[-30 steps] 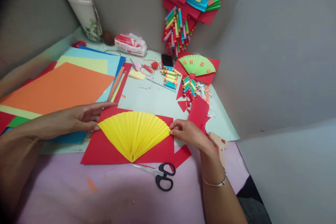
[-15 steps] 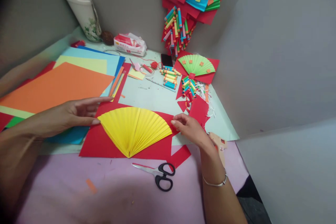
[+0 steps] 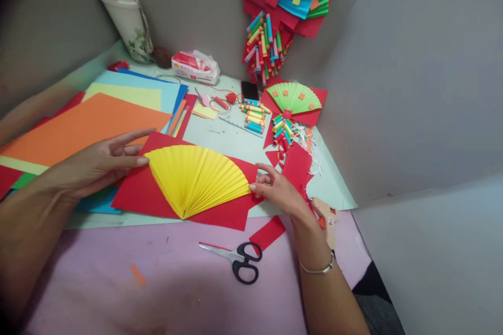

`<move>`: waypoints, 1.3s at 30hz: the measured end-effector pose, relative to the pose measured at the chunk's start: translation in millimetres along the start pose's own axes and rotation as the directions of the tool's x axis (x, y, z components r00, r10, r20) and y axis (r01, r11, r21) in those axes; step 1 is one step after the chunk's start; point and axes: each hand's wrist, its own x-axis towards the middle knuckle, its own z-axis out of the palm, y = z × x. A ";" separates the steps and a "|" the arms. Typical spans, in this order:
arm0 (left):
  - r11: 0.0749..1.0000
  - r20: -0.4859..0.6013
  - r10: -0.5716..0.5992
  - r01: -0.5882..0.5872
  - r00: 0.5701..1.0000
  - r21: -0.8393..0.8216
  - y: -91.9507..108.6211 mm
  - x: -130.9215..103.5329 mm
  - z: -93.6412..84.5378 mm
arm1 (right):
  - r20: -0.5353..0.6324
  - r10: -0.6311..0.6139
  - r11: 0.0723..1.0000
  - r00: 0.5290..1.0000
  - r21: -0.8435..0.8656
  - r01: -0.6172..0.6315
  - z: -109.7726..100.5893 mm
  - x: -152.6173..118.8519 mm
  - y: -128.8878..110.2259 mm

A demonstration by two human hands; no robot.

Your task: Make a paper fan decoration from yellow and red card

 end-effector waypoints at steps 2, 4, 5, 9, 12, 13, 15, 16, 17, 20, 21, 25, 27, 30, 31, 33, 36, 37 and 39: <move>0.987 0.043 -0.066 0.071 0.997 -0.141 -2.3 1.5 2.8 | -0.039 -0.025 0.999 0.999 0.045 0.027 3.1 1.3 1.2; 0.965 0.049 -0.107 0.115 0.993 -0.235 -4.4 2.0 7.2 | -0.088 -0.035 0.997 0.996 0.065 0.040 6.7 2.4 1.4; 0.955 0.056 -0.126 0.136 0.990 -0.263 -5.3 1.9 9.8 | -0.108 -0.038 0.997 0.993 0.069 0.046 8.3 2.9 1.3; 0.921 0.161 -0.191 0.233 0.968 -0.313 -7.0 -0.4 18.4 | -0.183 -0.077 0.989 0.980 0.114 0.099 10.5 4.7 1.5; 0.909 0.206 -0.177 0.240 0.962 -0.342 -6.4 -1.7 19.7 | -0.242 -0.110 0.976 0.964 0.159 0.152 9.3 5.2 2.2; 0.908 0.195 -0.163 0.225 0.967 -0.354 -5.7 -1.9 19.1 | -0.245 -0.122 0.972 0.962 0.169 0.166 9.0 5.3 2.4; 0.907 0.144 -0.138 0.183 0.980 -0.379 -3.6 -2.0 17.4 | -0.226 -0.145 0.968 0.963 0.167 0.185 9.0 5.5 2.6; 0.906 0.115 -0.125 0.160 0.986 -0.391 -2.4 -1.9 16.4 | -0.214 -0.155 0.970 0.964 0.151 0.190 9.4 5.8 2.9; 0.906 0.087 -0.109 0.135 0.990 -0.401 -1.2 -1.9 15.6 | -0.204 -0.163 0.972 0.965 0.132 0.192 10.1 6.2 3.3; 0.901 0.047 -0.057 0.072 0.997 -0.427 0.7 -2.1 14.2 | -0.187 -0.177 0.977 0.966 0.089 0.196 13.9 8.1 4.9; 0.898 0.050 -0.041 0.059 0.998 -0.436 0.7 -2.4 14.1 | -0.177 -0.187 0.975 0.966 0.082 0.204 15.7 8.7 5.3; 0.890 0.084 -0.002 0.040 0.996 -0.453 -1.6 -3.5 14.1 | -0.085 -0.251 0.961 0.964 0.101 0.259 23.4 9.8 5.5; 0.891 0.074 0.013 0.022 0.997 -0.454 -3.1 -3.4 14.3 | -0.075 -0.260 0.951 0.963 0.154 0.268 26.7 10.2 6.0; 0.892 0.058 0.019 0.010 0.998 -0.452 -4.6 -2.7 15.3 | -0.122 -0.276 0.921 0.953 0.250 0.299 30.4 10.5 8.2; 0.893 0.063 0.015 0.015 0.998 -0.449 -4.9 -2.4 15.8 | -0.131 -0.279 0.912 0.951 0.275 0.305 31.4 10.3 8.9; 0.896 0.087 0.006 0.033 0.996 -0.443 -5.5 -2.2 17.0 | -0.130 -0.260 0.910 0.957 0.298 0.288 32.9 9.2 9.2; 0.897 0.114 -0.010 0.059 0.993 -0.438 -6.6 -2.4 17.9 | -0.157 -0.211 0.930 0.965 0.273 0.247 34.1 6.9 6.8; 0.899 0.122 -0.020 0.072 0.992 -0.433 -7.0 -2.5 17.8 | -0.177 -0.201 0.934 0.963 0.260 0.243 34.2 6.3 5.7; 0.902 0.144 -0.047 0.104 0.988 -0.419 -7.6 -2.6 17.2 | -0.204 -0.196 0.940 0.959 0.239 0.243 33.7 5.9 4.1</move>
